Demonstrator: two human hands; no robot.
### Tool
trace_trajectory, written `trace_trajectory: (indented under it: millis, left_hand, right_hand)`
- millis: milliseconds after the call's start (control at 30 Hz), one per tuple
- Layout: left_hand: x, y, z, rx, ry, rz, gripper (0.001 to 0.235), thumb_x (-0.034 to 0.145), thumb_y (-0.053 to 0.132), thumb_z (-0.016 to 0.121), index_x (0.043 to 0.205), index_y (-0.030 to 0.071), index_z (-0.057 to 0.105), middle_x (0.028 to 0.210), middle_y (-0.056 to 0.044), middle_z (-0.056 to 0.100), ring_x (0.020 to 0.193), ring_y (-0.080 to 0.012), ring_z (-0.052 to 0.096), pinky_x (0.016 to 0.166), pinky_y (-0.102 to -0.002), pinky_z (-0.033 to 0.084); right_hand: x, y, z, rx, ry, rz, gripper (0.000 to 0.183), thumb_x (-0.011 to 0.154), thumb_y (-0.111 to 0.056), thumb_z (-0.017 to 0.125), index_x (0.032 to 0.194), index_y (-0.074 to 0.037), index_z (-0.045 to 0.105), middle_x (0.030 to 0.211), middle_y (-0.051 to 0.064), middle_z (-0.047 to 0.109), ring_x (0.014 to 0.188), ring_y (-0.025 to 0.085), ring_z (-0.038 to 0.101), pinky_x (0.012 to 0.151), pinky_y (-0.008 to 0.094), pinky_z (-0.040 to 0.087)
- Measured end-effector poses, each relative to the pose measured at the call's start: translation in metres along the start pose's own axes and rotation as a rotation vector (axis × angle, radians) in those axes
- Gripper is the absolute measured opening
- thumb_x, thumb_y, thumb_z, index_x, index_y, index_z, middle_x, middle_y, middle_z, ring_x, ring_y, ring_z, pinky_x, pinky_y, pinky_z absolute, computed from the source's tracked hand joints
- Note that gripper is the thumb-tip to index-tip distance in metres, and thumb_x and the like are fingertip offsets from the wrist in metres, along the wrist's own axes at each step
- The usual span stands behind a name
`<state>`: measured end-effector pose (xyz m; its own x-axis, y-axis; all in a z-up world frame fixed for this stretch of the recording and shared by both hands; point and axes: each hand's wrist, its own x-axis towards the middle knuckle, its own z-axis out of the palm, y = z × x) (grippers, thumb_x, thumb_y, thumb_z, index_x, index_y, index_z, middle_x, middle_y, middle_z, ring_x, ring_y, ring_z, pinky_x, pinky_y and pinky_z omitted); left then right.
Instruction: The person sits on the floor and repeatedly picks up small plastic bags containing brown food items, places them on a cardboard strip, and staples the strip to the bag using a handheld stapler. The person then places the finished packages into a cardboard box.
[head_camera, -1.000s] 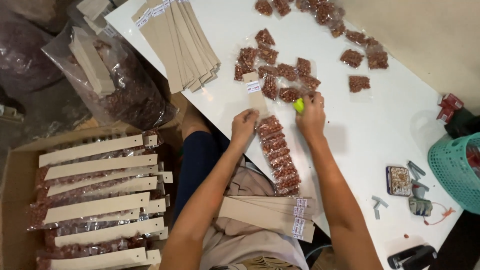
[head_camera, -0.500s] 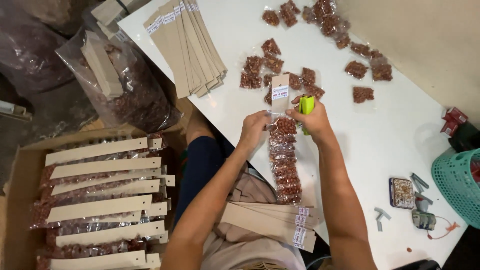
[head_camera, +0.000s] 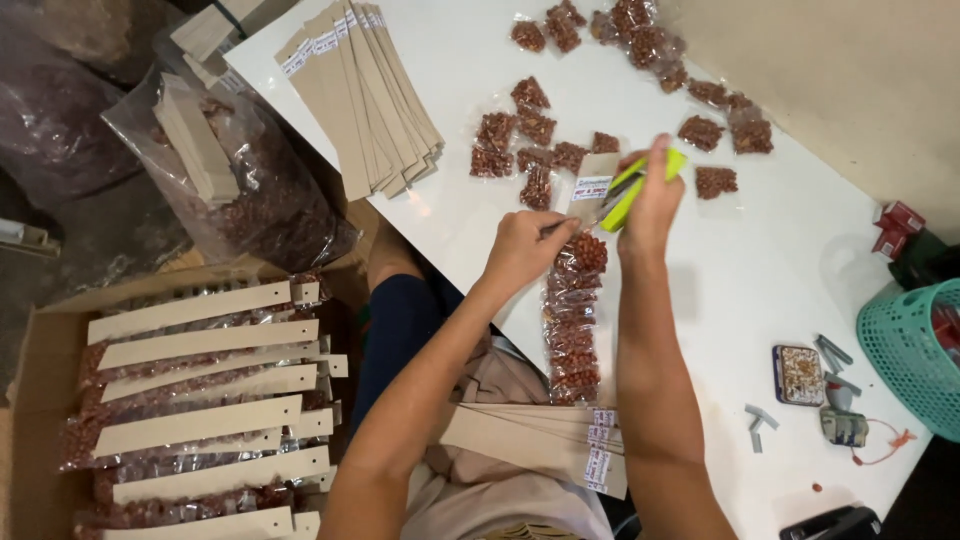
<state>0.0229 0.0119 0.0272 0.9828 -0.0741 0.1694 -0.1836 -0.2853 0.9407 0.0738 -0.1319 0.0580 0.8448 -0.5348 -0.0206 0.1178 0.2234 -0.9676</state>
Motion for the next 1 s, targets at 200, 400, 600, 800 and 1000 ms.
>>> trace_trajectory:
  millis: [200, 400, 600, 800, 1000]
  left_hand:
    - [0.000, 0.011, 0.001, 0.061, -0.024, 0.052, 0.021, 0.092, 0.022, 0.069, 0.097, 0.005, 0.080, 0.086, -0.019, 0.077, 0.086, -0.0430, 0.074, 0.072, -0.049, 0.061]
    - [0.000, -0.017, 0.005, 0.140, -0.008, -0.009, 0.020, 0.093, 0.029, 0.069, 0.100, 0.014, 0.081, 0.089, -0.014, 0.078, 0.091, -0.0400, 0.074, 0.079, -0.051, 0.061]
    - [0.010, -0.099, -0.002, -0.012, 0.047, -0.347, 0.025, 0.091, 0.044, 0.073, 0.103, 0.024, 0.082, 0.094, -0.006, 0.079, 0.095, -0.0302, 0.075, 0.084, -0.043, 0.060]
    - [0.023, -0.134, 0.001, -0.156, 0.090, -0.454, 0.034, 0.091, 0.039, 0.075, 0.116, 0.016, 0.078, 0.099, -0.011, 0.079, 0.088, -0.0247, 0.077, 0.081, -0.040, 0.060]
    - [0.030, -0.137, 0.010, -0.265, 0.101, -0.469, 0.035, 0.089, 0.036, 0.076, 0.115, 0.013, 0.078, 0.099, -0.012, 0.079, 0.091, -0.0236, 0.074, 0.081, -0.038, 0.058]
  right_hand:
    - [-0.017, -0.001, 0.018, -0.283, -0.082, -0.221, 0.056, 0.104, -0.061, 0.048, 0.094, -0.007, 0.060, 0.092, 0.012, 0.060, 0.093, 0.022, 0.062, 0.090, 0.040, 0.049]
    - [-0.035, 0.001, 0.043, -0.117, 0.037, -0.098, 0.049, 0.091, -0.059, 0.069, 0.081, -0.013, 0.058, 0.074, -0.001, 0.058, 0.067, 0.011, 0.055, 0.068, 0.026, 0.046]
    - [0.037, 0.084, -0.028, -0.741, -0.231, -0.224, 0.037, 0.079, -0.027, 0.085, 0.103, -0.007, 0.065, 0.083, 0.009, 0.062, 0.084, 0.027, 0.061, 0.081, 0.036, 0.048]
    - [0.101, 0.138, -0.103, -1.186, -0.337, -0.389, 0.036, 0.080, -0.020, 0.083, 0.113, -0.010, 0.070, 0.109, 0.013, 0.056, 0.105, 0.038, 0.061, 0.091, 0.048, 0.052]
    - [0.037, 0.018, -0.070, -0.534, -0.672, -0.119, 0.030, 0.079, -0.016, 0.087, 0.102, -0.005, 0.072, 0.080, 0.008, 0.068, 0.066, 0.015, 0.066, 0.063, 0.029, 0.054]
